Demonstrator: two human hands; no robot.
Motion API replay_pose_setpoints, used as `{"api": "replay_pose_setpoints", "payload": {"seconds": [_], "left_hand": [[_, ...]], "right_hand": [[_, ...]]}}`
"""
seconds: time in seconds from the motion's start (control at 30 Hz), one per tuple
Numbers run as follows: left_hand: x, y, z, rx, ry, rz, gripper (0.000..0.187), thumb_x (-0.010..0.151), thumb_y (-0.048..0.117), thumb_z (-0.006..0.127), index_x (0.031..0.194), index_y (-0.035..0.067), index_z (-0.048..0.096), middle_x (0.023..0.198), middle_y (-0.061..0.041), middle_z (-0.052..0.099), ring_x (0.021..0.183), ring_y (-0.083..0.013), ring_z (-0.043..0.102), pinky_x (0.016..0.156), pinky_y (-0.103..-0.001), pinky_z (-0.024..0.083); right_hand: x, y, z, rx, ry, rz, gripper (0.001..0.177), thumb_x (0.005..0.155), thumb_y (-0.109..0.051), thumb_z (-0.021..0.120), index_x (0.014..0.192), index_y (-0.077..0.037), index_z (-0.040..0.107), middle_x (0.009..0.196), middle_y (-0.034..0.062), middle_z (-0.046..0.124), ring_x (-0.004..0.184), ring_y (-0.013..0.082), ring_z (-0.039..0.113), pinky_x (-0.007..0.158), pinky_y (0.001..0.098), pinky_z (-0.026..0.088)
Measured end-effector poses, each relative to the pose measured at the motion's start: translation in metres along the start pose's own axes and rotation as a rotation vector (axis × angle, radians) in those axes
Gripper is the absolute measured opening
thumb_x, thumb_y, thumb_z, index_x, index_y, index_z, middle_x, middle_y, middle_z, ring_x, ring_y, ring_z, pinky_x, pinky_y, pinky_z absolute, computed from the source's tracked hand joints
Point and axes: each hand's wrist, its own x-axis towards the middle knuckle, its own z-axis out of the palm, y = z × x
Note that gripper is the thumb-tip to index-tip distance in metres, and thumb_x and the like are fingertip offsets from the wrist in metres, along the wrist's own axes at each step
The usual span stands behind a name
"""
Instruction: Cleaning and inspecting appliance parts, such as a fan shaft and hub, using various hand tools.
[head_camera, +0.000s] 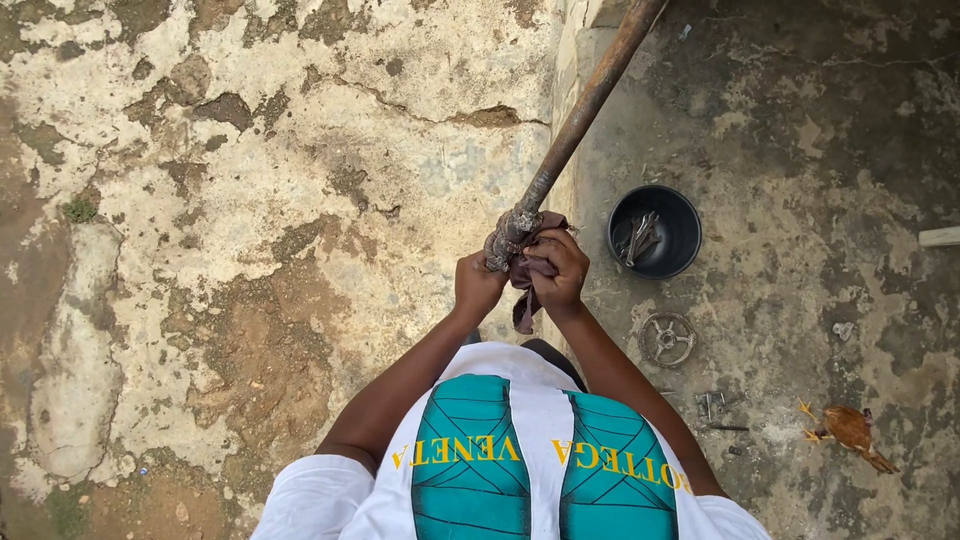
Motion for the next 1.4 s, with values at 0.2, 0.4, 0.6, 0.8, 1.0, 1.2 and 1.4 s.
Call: {"api": "replay_pose_setpoints", "payload": {"seconds": [0.2, 0.4, 0.6, 0.8, 1.0, 1.2, 1.4], "left_hand": [[0.003, -0.006, -0.006, -0.081, -0.005, -0.016, 0.013, 0.085, 0.01, 0.081, 0.091, 0.0, 0.075, 0.071, -0.003, 0.069, 0.063, -0.0078, 0.055, 0.056, -0.03, 0.046], [0.004, -0.009, -0.022, -0.109, -0.007, 0.048, 0.01, 0.086, 0.009, 0.079, 0.09, 0.001, 0.076, 0.077, -0.002, 0.075, 0.069, -0.0066, 0.062, 0.062, -0.029, 0.051], [0.003, -0.003, -0.037, 0.01, -0.001, -0.002, 0.015, 0.085, 0.015, 0.08, 0.089, 0.001, 0.077, 0.071, -0.007, 0.074, 0.064, -0.01, 0.062, 0.06, -0.032, 0.05], [0.007, -0.032, -0.048, 0.012, -0.182, 0.049, 0.024, 0.081, 0.019, 0.084, 0.094, 0.001, 0.075, 0.078, -0.006, 0.075, 0.068, -0.0105, 0.067, 0.062, -0.032, 0.053], [0.011, -0.025, -0.053, -0.088, -0.343, -0.183, 0.029, 0.079, 0.019, 0.082, 0.094, -0.002, 0.069, 0.071, -0.005, 0.067, 0.06, -0.0126, 0.059, 0.052, -0.032, 0.046], [0.017, -0.054, -0.05, -0.111, -0.396, -0.076, 0.035, 0.075, 0.014, 0.082, 0.104, 0.0, 0.068, 0.085, -0.004, 0.071, 0.07, -0.0096, 0.064, 0.058, -0.028, 0.051], [0.027, -0.019, -0.045, -0.217, -0.537, 0.004, 0.039, 0.076, 0.01, 0.08, 0.111, 0.001, 0.065, 0.09, -0.002, 0.069, 0.075, -0.0085, 0.064, 0.062, -0.029, 0.05]], "right_hand": [[-0.027, 0.074, 0.009, 0.542, 0.075, 0.445, 0.023, 0.079, 0.013, 0.059, 0.1, 0.004, 0.065, 0.116, 0.0163, 0.065, 0.109, 0.0224, 0.065, 0.1, 0.0314, 0.05], [0.058, -0.024, 0.01, 1.207, -0.045, 0.525, 0.069, 0.083, -0.01, 0.073, 0.143, -0.002, 0.041, 0.142, 0.0172, 0.055, 0.13, 0.0301, 0.061, 0.113, 0.0456, 0.051], [0.07, -0.01, 0.025, 0.973, -0.44, 0.422, 0.076, 0.086, -0.022, 0.084, 0.146, 0.003, 0.045, 0.132, 0.0184, 0.062, 0.133, 0.0344, 0.064, 0.113, 0.0472, 0.054], [0.06, 0.022, 0.036, 1.222, -0.62, 0.522, 0.065, 0.087, -0.012, 0.086, 0.14, -0.002, 0.05, 0.125, 0.0189, 0.066, 0.129, 0.0341, 0.064, 0.11, 0.0505, 0.055], [0.051, 0.039, 0.045, 1.264, -0.629, 0.545, 0.066, 0.086, -0.006, 0.086, 0.142, -0.004, 0.051, 0.128, 0.021, 0.066, 0.126, 0.0337, 0.062, 0.106, 0.0509, 0.054], [0.056, 0.014, 0.039, 1.273, -0.597, 0.484, 0.066, 0.085, -0.01, 0.087, 0.142, -0.004, 0.053, 0.127, 0.021, 0.067, 0.129, 0.0371, 0.064, 0.112, 0.0559, 0.052], [0.056, 0.028, 0.018, 1.108, -0.621, 0.493, 0.07, 0.082, -0.006, 0.086, 0.143, -0.005, 0.053, 0.131, 0.0215, 0.065, 0.128, 0.0359, 0.061, 0.11, 0.0539, 0.049]]}}
